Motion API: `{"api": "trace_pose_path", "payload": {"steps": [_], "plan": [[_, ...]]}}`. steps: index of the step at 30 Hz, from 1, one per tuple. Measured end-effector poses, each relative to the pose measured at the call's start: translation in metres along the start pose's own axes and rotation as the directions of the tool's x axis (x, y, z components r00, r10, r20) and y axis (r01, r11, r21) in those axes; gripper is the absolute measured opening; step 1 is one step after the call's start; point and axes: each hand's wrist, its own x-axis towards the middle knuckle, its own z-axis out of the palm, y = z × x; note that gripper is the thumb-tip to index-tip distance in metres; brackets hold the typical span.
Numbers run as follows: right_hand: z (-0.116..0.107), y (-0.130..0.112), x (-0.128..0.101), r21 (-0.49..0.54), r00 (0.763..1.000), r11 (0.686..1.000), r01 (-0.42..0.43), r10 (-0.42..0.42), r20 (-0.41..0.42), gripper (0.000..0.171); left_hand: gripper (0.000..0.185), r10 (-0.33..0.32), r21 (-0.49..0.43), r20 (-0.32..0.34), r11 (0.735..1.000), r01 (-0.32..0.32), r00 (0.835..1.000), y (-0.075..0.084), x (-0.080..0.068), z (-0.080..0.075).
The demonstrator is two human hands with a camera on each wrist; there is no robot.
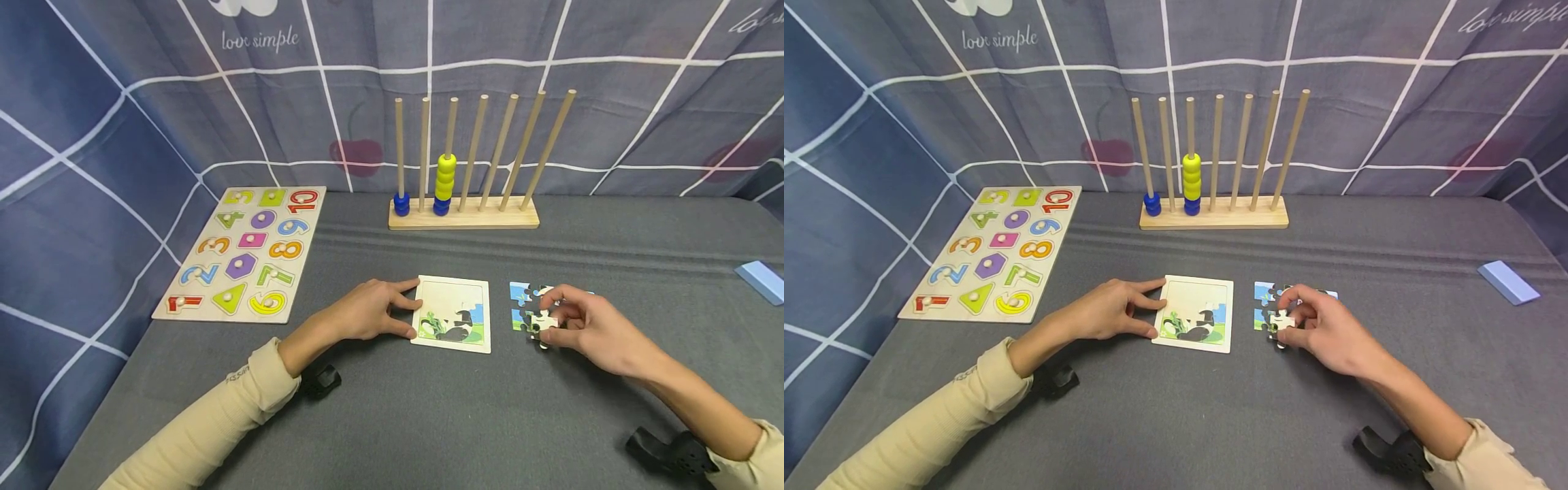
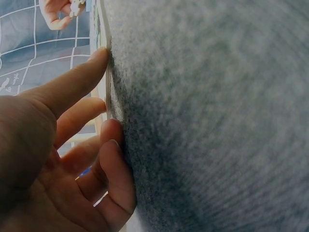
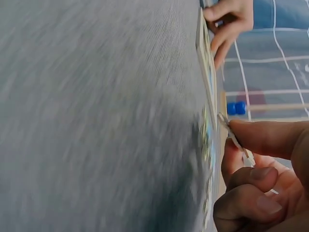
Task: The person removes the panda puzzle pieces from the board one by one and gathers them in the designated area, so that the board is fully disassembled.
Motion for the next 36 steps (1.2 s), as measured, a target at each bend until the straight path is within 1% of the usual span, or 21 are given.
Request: {"api": "trace_pose_path", "payload": {"steps": [4, 8, 13, 18, 22, 26, 36], "plan": [[-0.011, 0.009, -0.003, -0.075, 1.0, 0.997, 0.008, -0.01, -0.027, 0.031, 0.055, -0.004, 0.0, 0.001, 1.0, 0.004, 1.0, 0.0, 0.0, 0.0], [-0.016, 0.015, -0.001, -0.144, 0.998, 0.989, 0.033, -0.039, -0.041, 0.033, 0.055, -0.008, 0.004, 0.0, 1.0, 0.008, 1.0, 0.001, 0.0, 0.0], [-0.015, 0.017, 0.001, -0.258, 0.997, 0.964, 0.061, -0.074, -0.039, 0.034, 0.055, -0.005, 0.014, 0.005, 1.0, 0.005, 1.0, 0.0, 0.001, 0.001], [-0.014, 0.014, 0.001, -0.335, 0.997, 0.941, 0.035, -0.056, -0.052, 0.034, 0.055, -0.007, 0.01, 0.007, 1.0, 0.007, 1.0, 0.0, 0.001, 0.0], [-0.015, 0.012, 0.003, -0.385, 0.998, 0.923, -0.004, -0.018, -0.053, 0.032, 0.055, -0.01, 0.004, 0.008, 1.0, 0.01, 1.0, 0.0, 0.001, 0.0], [-0.015, 0.011, 0.004, -0.417, 0.998, 0.909, -0.028, 0.005, -0.056, 0.031, 0.055, 0.002, 0.015, 0.0, 1.0, -0.002, 1.0, 0.0, 0.001, 0.0], [-0.015, 0.012, 0.005, -0.444, 0.998, 0.894, -0.051, 0.028, -0.059, 0.031, 0.055, 0.004, 0.008, -0.002, 1.0, -0.004, 1.0, 0.0, 0.001, 0.0]]}}
